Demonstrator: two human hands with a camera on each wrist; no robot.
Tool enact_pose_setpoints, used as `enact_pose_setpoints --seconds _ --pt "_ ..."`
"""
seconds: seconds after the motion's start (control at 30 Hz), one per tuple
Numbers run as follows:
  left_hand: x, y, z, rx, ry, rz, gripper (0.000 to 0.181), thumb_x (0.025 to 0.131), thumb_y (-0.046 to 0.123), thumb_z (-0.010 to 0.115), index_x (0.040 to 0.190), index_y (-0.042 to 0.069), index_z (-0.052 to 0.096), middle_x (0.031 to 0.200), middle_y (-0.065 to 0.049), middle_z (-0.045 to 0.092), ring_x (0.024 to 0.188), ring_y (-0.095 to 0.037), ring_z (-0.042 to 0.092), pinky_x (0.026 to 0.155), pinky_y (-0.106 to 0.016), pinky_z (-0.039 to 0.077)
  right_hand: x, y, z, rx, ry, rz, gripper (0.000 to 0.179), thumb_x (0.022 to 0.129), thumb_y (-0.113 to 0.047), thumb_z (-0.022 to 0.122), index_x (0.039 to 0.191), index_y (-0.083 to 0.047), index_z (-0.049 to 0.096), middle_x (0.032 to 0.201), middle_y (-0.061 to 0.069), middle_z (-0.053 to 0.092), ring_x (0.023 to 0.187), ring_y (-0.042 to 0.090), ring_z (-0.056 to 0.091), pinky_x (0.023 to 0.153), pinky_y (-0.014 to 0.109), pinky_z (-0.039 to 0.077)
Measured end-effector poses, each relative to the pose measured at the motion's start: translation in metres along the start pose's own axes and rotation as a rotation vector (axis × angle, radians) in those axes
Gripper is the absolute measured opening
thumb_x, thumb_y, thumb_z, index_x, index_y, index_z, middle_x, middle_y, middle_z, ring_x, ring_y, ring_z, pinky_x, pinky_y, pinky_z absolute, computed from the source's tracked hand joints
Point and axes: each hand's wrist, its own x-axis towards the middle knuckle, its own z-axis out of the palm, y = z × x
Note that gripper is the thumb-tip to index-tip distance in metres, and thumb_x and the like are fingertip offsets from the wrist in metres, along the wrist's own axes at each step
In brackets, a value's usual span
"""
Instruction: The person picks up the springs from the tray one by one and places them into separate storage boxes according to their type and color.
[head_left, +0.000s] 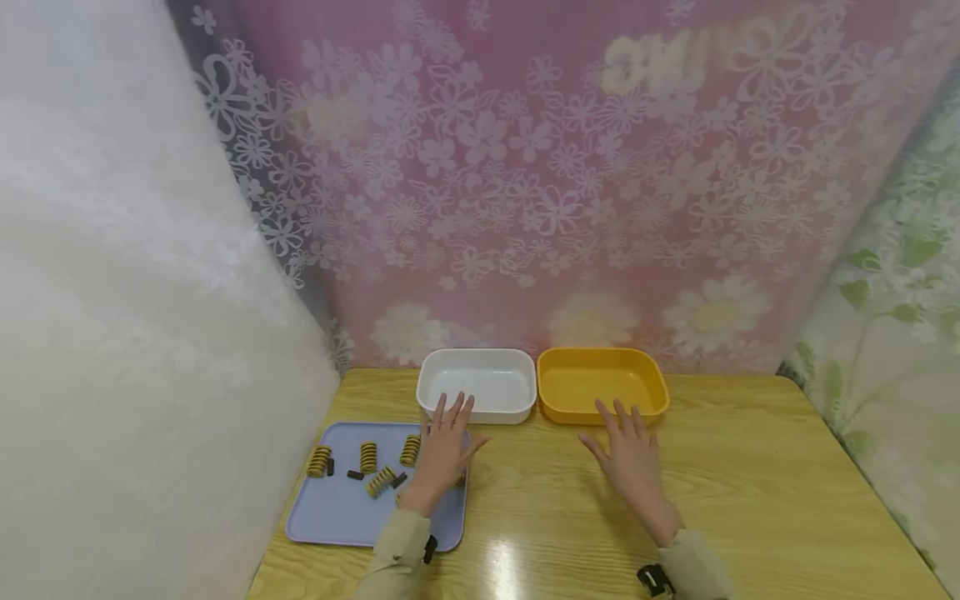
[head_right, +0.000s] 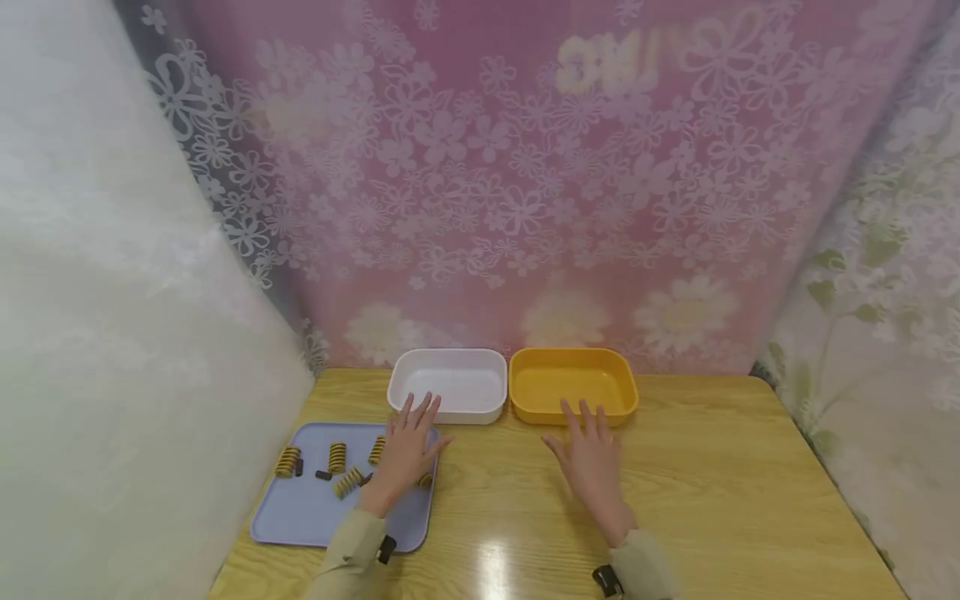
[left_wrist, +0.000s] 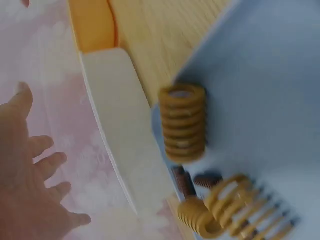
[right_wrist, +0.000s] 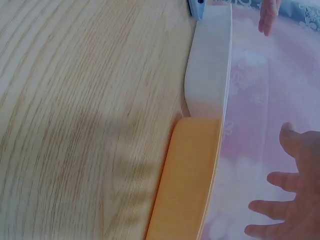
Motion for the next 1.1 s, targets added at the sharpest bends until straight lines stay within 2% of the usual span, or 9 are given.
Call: enact_pose_setpoints --seconds 0.1,0.23,0.3,0.37,0.6,0.77,0.83,1.0,1.1 --pt "-0.003 -0.016 -0.012 -0.074 0.009 -0.020 0.064 0.099 0.036 0.065 0.151 0.006 0.045 0.153 -0.016 0.047 0.145 -0.043 0.034 0.111 -0.070 0.029 0.004 -0.010 0.005 0.004 0.063 -0.055 0.061 0.093 -0.033 0.073 0.145 -0.007 0.055 0.143 0.026 0.054 0.133 0.053 0.045 0.098 0.073 0.040" --pt "-0.012 -0.041 -0.027 -0.113 0.124 -0.005 0.053 0.098 0.025 0.068 0.143 0.001 0.054 0.141 -0.020 0.058 0.133 -0.045 0.049 0.106 -0.064 0.040 0.006 -0.024 0.015 0.032 0.157 -0.150 0.053 0.088 -0.024 0.079 0.133 -0.002 0.064 0.126 0.024 0.067 0.117 0.050 0.060 0.095 0.064 0.049" --pt "-0.018 -0.054 -0.032 -0.096 0.185 -0.009 0.051 0.096 0.023 0.071 0.140 0.000 0.056 0.137 -0.022 0.060 0.129 -0.046 0.053 0.104 -0.062 0.043 0.007 -0.032 0.020 0.055 0.173 -0.173 0.050 0.087 -0.021 0.081 0.130 0.000 0.066 0.121 0.022 0.069 0.112 0.047 0.063 0.094 0.061 0.050" --pt "-0.027 -0.066 -0.037 -0.088 0.211 -0.035 0.053 0.095 0.022 0.073 0.140 -0.001 0.056 0.137 -0.023 0.060 0.129 -0.046 0.053 0.104 -0.062 0.043 0.007 -0.041 0.025 0.072 0.165 -0.180 0.049 0.087 -0.021 0.081 0.129 -0.001 0.067 0.120 0.020 0.069 0.110 0.044 0.064 0.093 0.059 0.052" --pt "-0.061 -0.101 -0.048 -0.091 0.196 -0.132 0.064 0.094 0.023 0.074 0.147 -0.003 0.048 0.147 -0.026 0.051 0.135 -0.048 0.046 0.108 -0.065 0.037 0.001 -0.071 0.045 0.091 0.081 -0.204 0.050 0.088 -0.024 0.080 0.130 -0.002 0.065 0.123 0.018 0.068 0.114 0.041 0.062 0.089 0.058 0.054" --pt "-0.088 -0.121 -0.054 -0.115 0.116 -0.203 0.070 0.096 0.025 0.070 0.152 -0.005 0.039 0.155 -0.026 0.040 0.142 -0.049 0.034 0.113 -0.067 0.028 -0.007 -0.088 0.065 0.093 -0.021 -0.222 0.053 0.091 -0.028 0.076 0.134 -0.001 0.061 0.129 0.019 0.063 0.122 0.045 0.057 0.090 0.063 0.051" --pt "-0.099 -0.129 -0.055 -0.107 0.092 -0.220 0.070 0.097 0.026 0.069 0.151 -0.007 0.039 0.155 -0.028 0.038 0.143 -0.051 0.032 0.113 -0.067 0.027 -0.010 -0.094 0.072 0.087 -0.051 -0.228 0.055 0.092 -0.030 0.075 0.136 -0.001 0.060 0.132 0.019 0.062 0.125 0.046 0.055 0.089 0.065 0.051" --pt "-0.125 -0.153 -0.053 -0.062 0.121 -0.223 0.073 0.096 0.032 0.069 0.147 -0.011 0.041 0.151 -0.033 0.041 0.138 -0.054 0.036 0.110 -0.068 0.030 -0.019 -0.109 0.090 0.096 -0.105 -0.264 0.061 0.090 -0.031 0.077 0.139 -0.001 0.057 0.138 0.021 0.058 0.132 0.047 0.048 0.091 0.066 0.050" --pt "-0.141 -0.166 -0.054 -0.038 0.116 -0.277 0.077 0.095 0.037 0.070 0.146 -0.013 0.041 0.149 -0.035 0.041 0.137 -0.055 0.037 0.110 -0.067 0.030 -0.024 -0.118 0.100 0.114 -0.177 -0.291 0.067 0.091 -0.034 0.075 0.144 -0.001 0.052 0.145 0.022 0.052 0.137 0.049 0.042 0.096 0.068 0.046"
